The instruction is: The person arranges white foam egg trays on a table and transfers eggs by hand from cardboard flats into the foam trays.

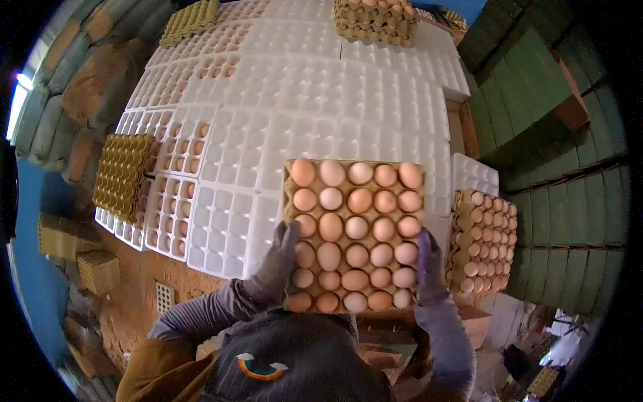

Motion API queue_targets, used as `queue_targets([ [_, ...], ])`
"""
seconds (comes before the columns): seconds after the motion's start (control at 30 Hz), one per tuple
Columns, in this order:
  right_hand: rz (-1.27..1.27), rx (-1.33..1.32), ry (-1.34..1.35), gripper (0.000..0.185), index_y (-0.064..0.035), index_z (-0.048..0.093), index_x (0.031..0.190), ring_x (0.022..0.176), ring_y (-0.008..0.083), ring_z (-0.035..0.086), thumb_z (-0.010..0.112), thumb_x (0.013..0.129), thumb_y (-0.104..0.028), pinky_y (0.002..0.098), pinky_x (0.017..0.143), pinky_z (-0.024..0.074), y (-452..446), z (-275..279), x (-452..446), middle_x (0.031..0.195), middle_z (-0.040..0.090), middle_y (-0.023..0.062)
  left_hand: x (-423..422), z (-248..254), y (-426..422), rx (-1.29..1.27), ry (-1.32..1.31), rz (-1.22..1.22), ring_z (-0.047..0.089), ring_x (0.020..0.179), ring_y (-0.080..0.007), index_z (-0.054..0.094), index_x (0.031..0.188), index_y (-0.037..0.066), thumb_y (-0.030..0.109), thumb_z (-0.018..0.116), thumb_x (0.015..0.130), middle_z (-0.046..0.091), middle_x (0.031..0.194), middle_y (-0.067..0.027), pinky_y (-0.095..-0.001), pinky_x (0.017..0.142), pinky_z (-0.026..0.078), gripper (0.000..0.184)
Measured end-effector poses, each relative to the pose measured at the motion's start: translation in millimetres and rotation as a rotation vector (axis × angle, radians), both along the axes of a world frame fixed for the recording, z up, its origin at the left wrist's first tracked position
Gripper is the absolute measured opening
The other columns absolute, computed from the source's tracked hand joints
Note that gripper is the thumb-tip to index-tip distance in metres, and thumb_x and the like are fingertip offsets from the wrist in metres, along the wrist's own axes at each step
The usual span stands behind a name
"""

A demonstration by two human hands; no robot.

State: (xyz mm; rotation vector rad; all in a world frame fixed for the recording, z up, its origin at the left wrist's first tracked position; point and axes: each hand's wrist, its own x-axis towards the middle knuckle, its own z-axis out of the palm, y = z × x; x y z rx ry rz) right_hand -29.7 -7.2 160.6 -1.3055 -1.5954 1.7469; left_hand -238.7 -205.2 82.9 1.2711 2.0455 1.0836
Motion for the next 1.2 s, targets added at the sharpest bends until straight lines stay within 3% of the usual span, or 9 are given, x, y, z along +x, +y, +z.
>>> queue_targets([
  [0.3, -0.163, -0.111, -0.129, 0.045, 0.0034, 0.054, 0.128, 0.11, 0.0194, 0.056, 0.052, 0.099, -0.031, 0.0309, 0.096, 0.0444, -26, -47, -29, 0.124, 0.059, 0.01, -94, -9, -18, -0.091, -0.049, -0.376, 0.049, 0.115, -0.0495, 0.032, 0.143, -0.002, -0.002, 0.056, 0.085, 0.046, 0.125, -0.0354, -0.0473, 0.096, 0.047, 0.062],
  [0.37, -0.141, 0.498, -0.349, 0.042, 0.0047, 0.052, 0.129, 0.115, 0.0177, 0.053, 0.057, 0.096, -0.021, 0.0313, 0.1, 0.0414, -11, -45, -28, 0.126, 0.059, 0.0114, -100, 22, -11, -0.109, -0.592, 0.196, 0.057, 0.109, -0.0418, 0.044, 0.136, 0.0, 0.01, 0.062, 0.09, 0.05, 0.126, -0.0324, -0.0405, 0.093, 0.048, 0.051],
  [0.67, 0.829, 1.366, -0.384, 0.044, -0.012, 0.055, 0.13, 0.122, 0.0335, 0.048, 0.065, 0.089, -0.023, 0.0411, 0.105, 0.0402, 34, -68, -195, 0.123, 0.057, 0.0137, -147, 4, 87, 0.058, 0.472, -0.141, 0.051, 0.121, -0.0387, 0.056, 0.128, 0.005, 0.024, 0.062, 0.091, 0.059, 0.126, -0.0164, -0.049, 0.107, 0.034, 0.042],
  [0.8, 0.696, 1.162, -0.221, 0.042, -0.0073, 0.057, 0.121, 0.107, 0.0305, 0.056, 0.065, 0.087, -0.031, 0.0431, 0.093, 0.0474, 38, -47, -188, 0.108, 0.06, 0.0139, -145, 25, 87, 0.096, 0.455, -0.212, 0.053, 0.116, -0.0351, 0.057, 0.125, 0.004, 0.024, 0.062, 0.092, 0.06, 0.12, -0.0164, -0.0442, 0.103, 0.04, 0.039],
  [0.87, 0.425, 0.136, 0.16, 0.048, -0.01, 0.058, 0.12, 0.101, 0.0318, 0.059, 0.066, 0.085, -0.042, 0.0443, 0.087, 0.0508, 50, -42, -177, 0.108, 0.058, 0.0144, -137, 26, 81, 0.121, 0.034, -0.167, 0.056, 0.111, -0.0283, 0.058, 0.12, 0.004, 0.015, 0.067, 0.089, 0.061, 0.112, -0.0137, -0.039, 0.095, 0.047, 0.034],
  [0.97, 0.94, 0.68, -0.596, 0.049, -0.0068, 0.061, 0.118, 0.101, 0.0304, 0.061, 0.069, 0.083, -0.04, 0.0398, 0.091, 0.0502, 36, 1, -188, 0.109, 0.058, 0.0132, -157, 12, 78, 0.415, -0.787, 0.161, 0.06, 0.103, -0.0212, 0.055, 0.118, 0.001, 0.007, 0.059, 0.09, 0.057, 0.113, -0.0102, -0.0375, 0.086, 0.053, 0.029],
  [1.0, 1.031, 0.968, -0.713, 0.048, -0.0056, 0.064, 0.112, 0.099, 0.0281, 0.063, 0.069, 0.082, -0.043, 0.0362, 0.085, 0.0518, 26, -9, -186, 0.107, 0.061, 0.0126, -165, 12, 77, 0.483, -0.352, 0.123, 0.061, 0.096, -0.0174, 0.055, 0.116, 0.0, 0.005, 0.061, 0.089, 0.056, 0.113, -0.0065, -0.0344, 0.084, 0.053, 0.028],
  [1.1, 1.238, 1.094, -0.739, 0.047, -0.0063, 0.063, 0.115, 0.096, 0.024, 0.066, 0.071, 0.082, -0.039, 0.0337, 0.079, 0.0536, 36, -31, -185, 0.112, 0.061, 0.0117, -177, 12, 65, 0.13, -0.885, 0.033, 0.063, 0.078, -0.0176, 0.06, 0.105, 0.0, 0.011, 0.071, 0.086, 0.062, 0.108, -0.0084, -0.0311, 0.075, 0.054, 0.025],
  [1.2, 0.886, 0.305, -0.33, 0.039, -0.0055, 0.064, 0.111, 0.093, 0.0216, 0.067, 0.072, 0.081, -0.029, 0.0337, 0.078, 0.0551, 61, -17, -176, 0.119, 0.059, 0.0104, -120, 37, 61, -0.125, 0.322, -0.169, 0.062, 0.091, -0.021, 0.062, 0.118, 0.01, 0.029, 0.073, 0.085, 0.055, 0.116, -0.013, -0.0357, 0.079, 0.053, 0.039],
])
